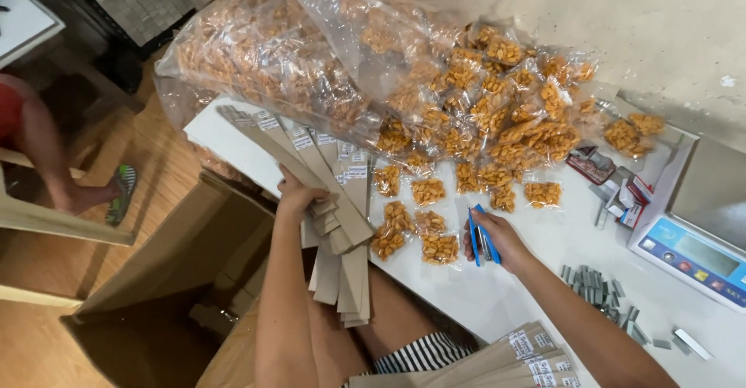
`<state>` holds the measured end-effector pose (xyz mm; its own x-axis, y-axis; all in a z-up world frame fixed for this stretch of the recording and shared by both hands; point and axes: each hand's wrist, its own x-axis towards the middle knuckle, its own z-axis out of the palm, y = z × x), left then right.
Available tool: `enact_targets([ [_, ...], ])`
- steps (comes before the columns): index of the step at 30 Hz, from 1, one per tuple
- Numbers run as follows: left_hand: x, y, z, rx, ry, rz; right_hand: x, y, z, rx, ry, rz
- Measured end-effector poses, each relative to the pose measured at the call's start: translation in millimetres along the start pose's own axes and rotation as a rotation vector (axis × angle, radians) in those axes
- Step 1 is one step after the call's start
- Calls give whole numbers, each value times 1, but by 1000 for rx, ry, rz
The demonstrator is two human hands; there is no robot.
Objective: Stapling cardboard labels onto small plastic bags filled with nuts.
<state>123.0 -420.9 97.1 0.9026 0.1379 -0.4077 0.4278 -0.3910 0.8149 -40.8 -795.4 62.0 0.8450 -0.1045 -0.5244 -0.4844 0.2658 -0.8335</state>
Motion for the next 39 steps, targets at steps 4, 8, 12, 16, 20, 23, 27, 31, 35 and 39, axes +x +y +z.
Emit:
enact_targets([
  [4,22,-11,-4,144,53,-23,0,-2,1,18,16,7],
  [8,14,-42,-12,-3,257,102,3,2,-2,24,18,-1],
  [12,-101,-8,-17,-132,394,551,6,8,-5,35,16,-13],
  [16,-214,10,7,127,51,-381,6,5,-9,52,-71,26],
  [20,-184,-72,48,241,8,45,3,6,-4,-8,-8,-21],
  [23,-181,-72,53,269,-12,-7,1,8,-4,0,-4,-27],
  [27,-188,-52,53,-8,-14,-30,1,7,-4,-1,6,-34],
  [31,-193,-48,57,-260,-36,-45,-2,5,-3,5,-6,-34],
  [35,-201,-52,64,-492,-145,-95,-4,4,-2,0,-8,-28],
  [39,-192,-74,67,-504,-210,-61,-3,4,-3,7,-9,-29],
])
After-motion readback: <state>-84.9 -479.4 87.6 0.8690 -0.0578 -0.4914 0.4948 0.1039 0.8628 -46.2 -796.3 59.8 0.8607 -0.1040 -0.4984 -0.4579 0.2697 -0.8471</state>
